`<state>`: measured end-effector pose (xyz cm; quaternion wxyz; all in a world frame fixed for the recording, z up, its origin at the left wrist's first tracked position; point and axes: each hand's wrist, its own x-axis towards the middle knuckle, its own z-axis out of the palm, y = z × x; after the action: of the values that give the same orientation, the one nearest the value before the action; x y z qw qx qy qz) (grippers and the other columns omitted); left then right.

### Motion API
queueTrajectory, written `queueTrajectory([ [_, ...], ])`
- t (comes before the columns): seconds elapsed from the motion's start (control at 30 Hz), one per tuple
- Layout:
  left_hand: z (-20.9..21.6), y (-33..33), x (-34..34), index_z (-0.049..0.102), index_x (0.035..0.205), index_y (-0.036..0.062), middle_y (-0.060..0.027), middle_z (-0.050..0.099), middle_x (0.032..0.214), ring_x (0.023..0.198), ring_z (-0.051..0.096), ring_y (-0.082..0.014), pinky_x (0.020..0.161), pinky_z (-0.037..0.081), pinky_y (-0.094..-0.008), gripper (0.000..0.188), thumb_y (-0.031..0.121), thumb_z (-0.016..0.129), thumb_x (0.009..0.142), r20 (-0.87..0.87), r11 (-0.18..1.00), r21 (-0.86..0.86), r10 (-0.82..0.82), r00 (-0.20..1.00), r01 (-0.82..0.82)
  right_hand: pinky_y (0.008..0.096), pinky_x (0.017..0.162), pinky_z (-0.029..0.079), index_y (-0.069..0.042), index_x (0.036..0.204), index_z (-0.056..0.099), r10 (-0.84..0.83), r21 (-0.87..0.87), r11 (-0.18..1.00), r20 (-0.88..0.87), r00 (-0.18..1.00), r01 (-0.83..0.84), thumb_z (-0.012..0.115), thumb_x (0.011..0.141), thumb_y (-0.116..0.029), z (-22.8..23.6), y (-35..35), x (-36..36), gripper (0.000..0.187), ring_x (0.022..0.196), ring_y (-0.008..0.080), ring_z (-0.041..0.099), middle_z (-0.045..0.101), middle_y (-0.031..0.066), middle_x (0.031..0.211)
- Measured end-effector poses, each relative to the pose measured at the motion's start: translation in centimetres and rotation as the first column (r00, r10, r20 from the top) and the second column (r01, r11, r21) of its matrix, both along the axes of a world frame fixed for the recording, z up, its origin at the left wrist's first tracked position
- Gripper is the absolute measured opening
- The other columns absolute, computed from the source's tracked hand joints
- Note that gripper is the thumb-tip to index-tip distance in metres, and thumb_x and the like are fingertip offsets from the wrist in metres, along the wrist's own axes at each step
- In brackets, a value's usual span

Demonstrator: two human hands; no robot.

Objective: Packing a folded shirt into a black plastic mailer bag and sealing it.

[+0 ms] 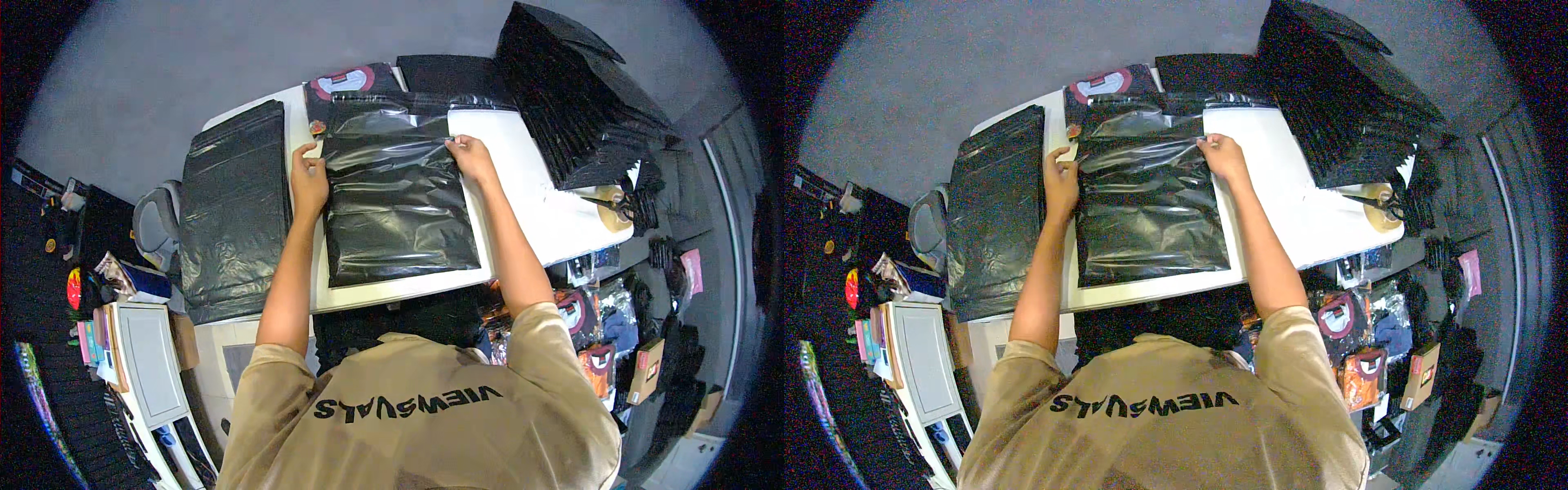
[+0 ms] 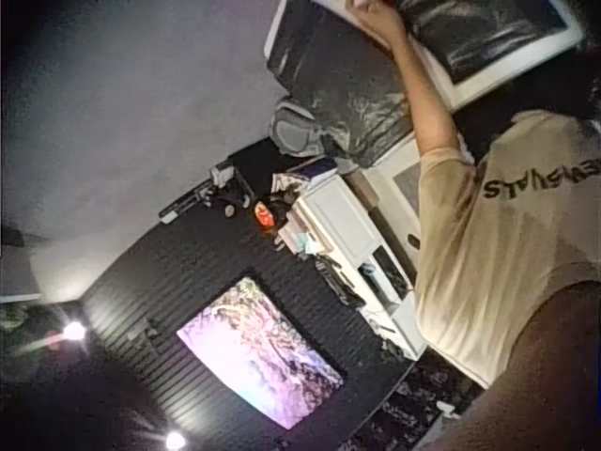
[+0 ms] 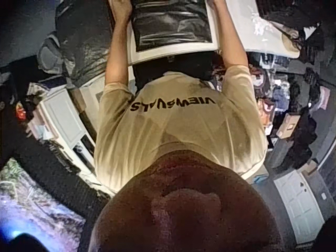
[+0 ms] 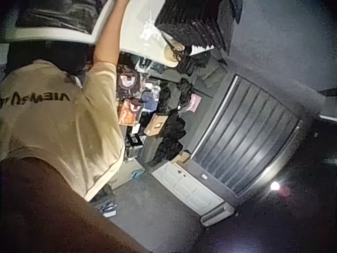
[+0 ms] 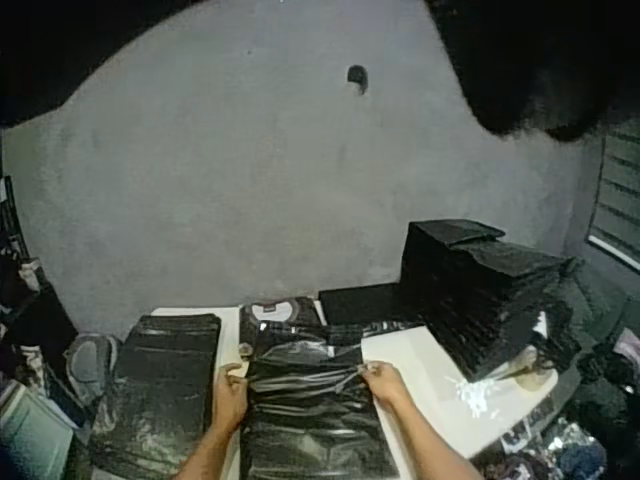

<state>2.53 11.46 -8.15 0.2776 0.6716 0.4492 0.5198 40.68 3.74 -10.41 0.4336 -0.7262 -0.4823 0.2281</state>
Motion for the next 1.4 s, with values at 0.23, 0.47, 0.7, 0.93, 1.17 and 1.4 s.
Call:
queueTrajectory([
  [0.23, 1.5, 1.1, 1.1, 0.048, 0.145, 0.0094, -0.0135, 0.075, 0.097, 0.089, 0.069, -0.0191, 0.078, 0.054, -0.036, 0.058, 0.014, 0.079, 0.096, 0.19, 0.896, -0.432, -0.027, 0.981, 0.108, 0.0409, 0.08, 0.056, 0.0, 0.089, 0.078, -0.048, -0.212, 0.977, -0.115, 0.992, 0.023, 0.074, 0.09, -0.069, 3.5, 2.3, -0.2, 0.069, 0.085, 0.0276, 0.076, 0.08, 0.0194, 0.089],
  [0.47, 3.6, 7.8, 1.9, 0.05, 0.14, 0.0057, -0.0158, 0.075, 0.105, 0.092, 0.07, -0.0201, 0.084, 0.053, -0.0317, 0.062, 0.009, 0.086, 0.089, 0.238, 0.971, -0.228, -0.014, 0.971, 0.07, 0.0256, 0.071, 0.047, -0.008, 0.094, 0.074, 0.046, 0.001, 0.999, -0.433, 0.9, -0.051, 0.089, 0.09, -0.032, 7.9, 6.4, -2.3, 0.028, 0.08, 0.0081, 0.062, 0.072, -0.0015, 0.091],
  [0.7, 6.6, 8.1, 2.1, 0.053, 0.137, 0.0055, -0.008, 0.075, 0.095, 0.091, 0.069, -0.0135, 0.084, 0.052, -0.0289, 0.052, 0.0, 0.079, 0.092, 0.427, 0.979, -0.149, -0.062, 0.902, 0.138, 0.0234, 0.064, 0.041, -0.011, 0.095, 0.064, 0.267, 0.466, 0.884, -0.558, 0.786, 0.03, 0.081, 0.093, -0.006, 8.4, 6.5, -1.9, 0.018, 0.071, 0.0049, 0.056, 0.069, -0.0043, 0.08],
  [0.93, 2.4, 11.0, 2.2, 0.053, 0.135, 0.0048, -0.0112, 0.077, 0.1, 0.092, 0.072, -0.0173, 0.083, 0.056, -0.0354, 0.05, 0.009, 0.079, 0.093, 0.269, 0.99, -0.137, 0.055, 0.961, -0.018, 0.0302, 0.073, 0.055, -0.002, 0.113, 0.065, -0.084, 0.32, 0.931, -0.277, 0.957, 0.174, 0.09, 0.088, -0.021, 3.9, 10.0, 1.0, 0.04, 0.079, 0.0148, 0.069, 0.074, 0.0062, 0.087],
  [1.17, 0.8, 1.0, -2.5, 0.048, 0.146, 0.0066, -0.0176, 0.073, 0.116, 0.102, 0.075, -0.0277, 0.092, 0.057, -0.0421, 0.063, 0.018, 0.08, 0.093, -0.162, 0.988, -0.131, 0.062, 0.985, -0.084, 0.041, 0.08, 0.059, 0.0, 0.126, 0.066, -0.054, -0.02, 0.998, 0.023, 0.998, 0.054, 0.078, 0.096, -0.048, 2.2, -2.6, -1.0, 0.057, 0.086, 0.028, 0.077, 0.079, 0.019, 0.099],
  [1.4, 6.3, -13.0, -3.8, 0.05, 0.147, 0.0109, -0.0152, 0.073, 0.093, 0.081, 0.074, -0.0274, 0.079, 0.058, -0.0411, 0.053, 0.012, 0.072, 0.099, -0.295, 0.923, -0.377, -0.038, 0.955, -0.08, 0.037, 0.069, 0.057, -0.001, 0.092, 0.079, -0.04, -0.186, 0.982, 0.02, 0.999, 0.043, 0.072, 0.1, -0.047, 7.1, -13.4, -5.5, 0.047, 0.066, 0.0238, 0.074, 0.075, 0.0121, 0.07],
])
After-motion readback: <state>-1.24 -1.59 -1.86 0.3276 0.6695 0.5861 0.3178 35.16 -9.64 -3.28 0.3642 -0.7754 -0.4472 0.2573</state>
